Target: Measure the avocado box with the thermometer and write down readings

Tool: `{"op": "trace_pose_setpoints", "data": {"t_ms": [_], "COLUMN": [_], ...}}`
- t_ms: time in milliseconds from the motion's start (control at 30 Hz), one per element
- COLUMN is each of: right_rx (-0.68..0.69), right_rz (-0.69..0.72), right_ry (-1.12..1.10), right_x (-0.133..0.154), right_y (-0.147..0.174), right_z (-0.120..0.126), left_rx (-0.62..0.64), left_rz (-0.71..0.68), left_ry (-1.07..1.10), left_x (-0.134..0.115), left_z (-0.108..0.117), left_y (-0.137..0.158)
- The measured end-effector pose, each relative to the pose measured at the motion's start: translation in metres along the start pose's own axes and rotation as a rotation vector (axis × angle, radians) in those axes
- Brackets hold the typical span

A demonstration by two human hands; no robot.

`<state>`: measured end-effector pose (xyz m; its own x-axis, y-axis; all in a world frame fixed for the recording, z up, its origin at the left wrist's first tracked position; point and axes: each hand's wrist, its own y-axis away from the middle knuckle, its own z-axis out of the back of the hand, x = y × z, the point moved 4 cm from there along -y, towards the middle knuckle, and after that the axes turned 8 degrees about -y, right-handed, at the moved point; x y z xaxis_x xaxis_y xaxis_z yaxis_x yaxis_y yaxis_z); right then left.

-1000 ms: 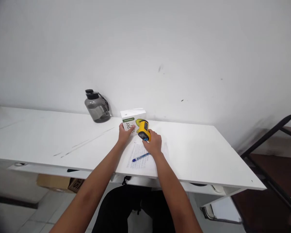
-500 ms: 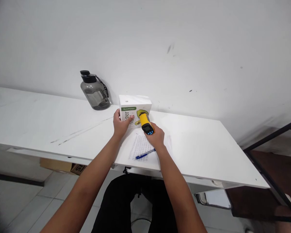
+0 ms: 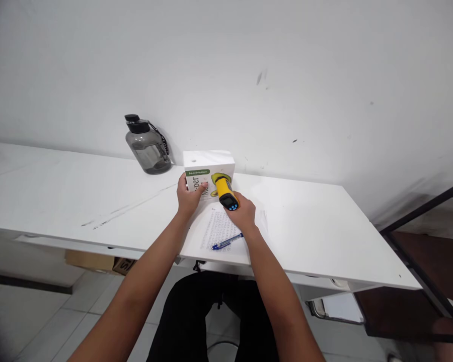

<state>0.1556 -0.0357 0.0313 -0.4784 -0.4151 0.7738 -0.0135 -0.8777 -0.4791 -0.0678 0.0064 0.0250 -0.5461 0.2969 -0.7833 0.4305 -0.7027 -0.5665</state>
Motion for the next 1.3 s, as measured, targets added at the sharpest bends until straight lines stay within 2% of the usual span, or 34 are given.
{"op": "trace_pose_setpoints", "data": {"t_ms": [733, 1000, 1300], "right_rx": [-0.009, -0.015, -0.163], "right_rz": [0.041, 0.041, -0.042], "right_ry": [0.033, -0.01, -0.171], "right_x": [-0.0017, -0.0001, -0.0028], "right_y": [-0.0006, 0.0001, -0.0033], "right_z": [-0.0003, -0.0011, 0.0031], "left_rx": [0.006, 0.01, -0.033], "left_rz": [-0.021, 0.033, 0.114], "left_ry": [0.064, 0.089, 0.077], "left_x": [0.0018, 0.0044, 0.0084], "left_z": [-0.0032, -0.0051, -0.0051], "left_y": [0.0, 0.0012, -0.0013]}}
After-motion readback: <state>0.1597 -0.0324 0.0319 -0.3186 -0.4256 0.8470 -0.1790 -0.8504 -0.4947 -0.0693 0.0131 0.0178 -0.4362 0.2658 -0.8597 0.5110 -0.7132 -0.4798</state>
